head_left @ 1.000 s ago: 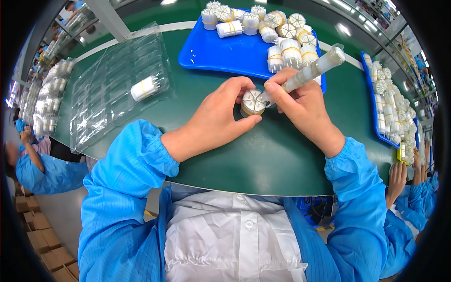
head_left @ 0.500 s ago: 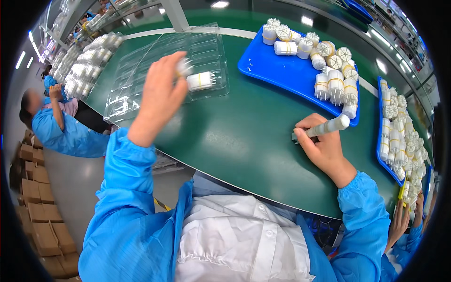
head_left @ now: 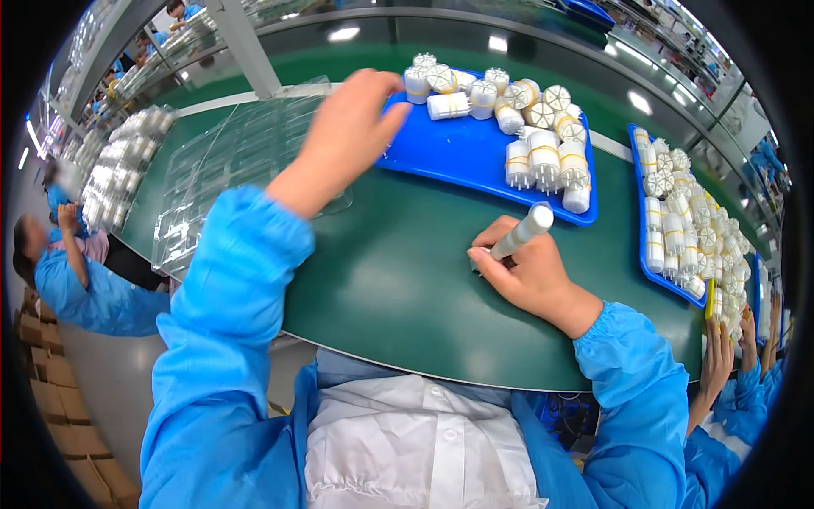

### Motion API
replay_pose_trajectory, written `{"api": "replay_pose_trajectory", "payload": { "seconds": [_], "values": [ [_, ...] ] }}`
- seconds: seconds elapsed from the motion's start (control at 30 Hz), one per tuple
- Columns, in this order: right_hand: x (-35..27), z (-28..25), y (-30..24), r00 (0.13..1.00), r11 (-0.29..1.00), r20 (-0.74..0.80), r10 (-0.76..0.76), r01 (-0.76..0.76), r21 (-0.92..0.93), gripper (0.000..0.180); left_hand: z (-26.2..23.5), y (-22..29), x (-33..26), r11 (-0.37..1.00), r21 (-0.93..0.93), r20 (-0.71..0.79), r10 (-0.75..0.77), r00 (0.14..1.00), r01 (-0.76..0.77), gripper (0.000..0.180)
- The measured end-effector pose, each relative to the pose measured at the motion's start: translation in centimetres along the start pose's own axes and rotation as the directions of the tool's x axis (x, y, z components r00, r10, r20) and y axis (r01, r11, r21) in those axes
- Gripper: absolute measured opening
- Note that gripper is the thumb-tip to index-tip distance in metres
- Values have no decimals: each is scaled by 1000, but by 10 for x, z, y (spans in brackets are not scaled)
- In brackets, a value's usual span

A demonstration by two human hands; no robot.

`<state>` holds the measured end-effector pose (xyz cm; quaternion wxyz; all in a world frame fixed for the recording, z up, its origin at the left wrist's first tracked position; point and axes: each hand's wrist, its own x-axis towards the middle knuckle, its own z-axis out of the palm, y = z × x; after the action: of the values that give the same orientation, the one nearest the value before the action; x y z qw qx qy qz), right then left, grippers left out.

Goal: The person uses a syringe-like tool to apply a substance to small white cylindrical objects with yellow bands. They pick up each object from a blue tray, apply the substance, and place it into a clear plastic packaging tray. The person repeats this process for multiple items, filling the packaging tray.

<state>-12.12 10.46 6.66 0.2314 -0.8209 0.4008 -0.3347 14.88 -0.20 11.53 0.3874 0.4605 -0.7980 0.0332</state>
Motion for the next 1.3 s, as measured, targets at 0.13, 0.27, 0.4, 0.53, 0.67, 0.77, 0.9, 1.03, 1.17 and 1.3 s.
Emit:
{"api": "replay_pose_trajectory", "payload": {
  "seconds": [0.13,0.27,0.4,0.53,0.67,0.77,0.9,1.03,1.17,1.3],
  "values": [
    [2,1,-3,1000,1000,7,-9,9,29,16,69,0,38,977,160,179,115,977,-144,34],
    [3,0,-4,1000,1000,23,-14,13,18,17,86,-3,43,940,274,274,126,953,-203,45],
    [-1,0,1,1000,999,11,-23,22,34,19,81,2,30,933,314,227,104,968,-174,56],
    [-6,-8,-3,1000,996,-1,31,-31,88,18,41,24,6,974,199,248,53,967,-105,56],
    [-7,-42,-10,958,915,-175,227,-148,375,20,-1,91,-33,970,-241,222,42,974,13,53],
    [-3,-64,-23,946,870,-208,250,-125,476,20,8,120,-74,863,-493,328,65,943,112,54],
    [-22,-70,-23,963,910,-165,212,-133,393,18,33,138,-90,874,-483,262,92,961,48,55],
    [-28,-68,-21,969,934,-110,223,-180,308,16,36,143,-91,883,-464,246,53,968,70,56],
    [-29,-65,-25,970,949,-111,218,-184,255,17,39,145,-93,893,-442,249,27,968,89,56],
    [-30,-58,-23,979,962,-125,161,-127,243,17,38,146,-94,871,-479,236,4,972,113,56]
  ]
}}
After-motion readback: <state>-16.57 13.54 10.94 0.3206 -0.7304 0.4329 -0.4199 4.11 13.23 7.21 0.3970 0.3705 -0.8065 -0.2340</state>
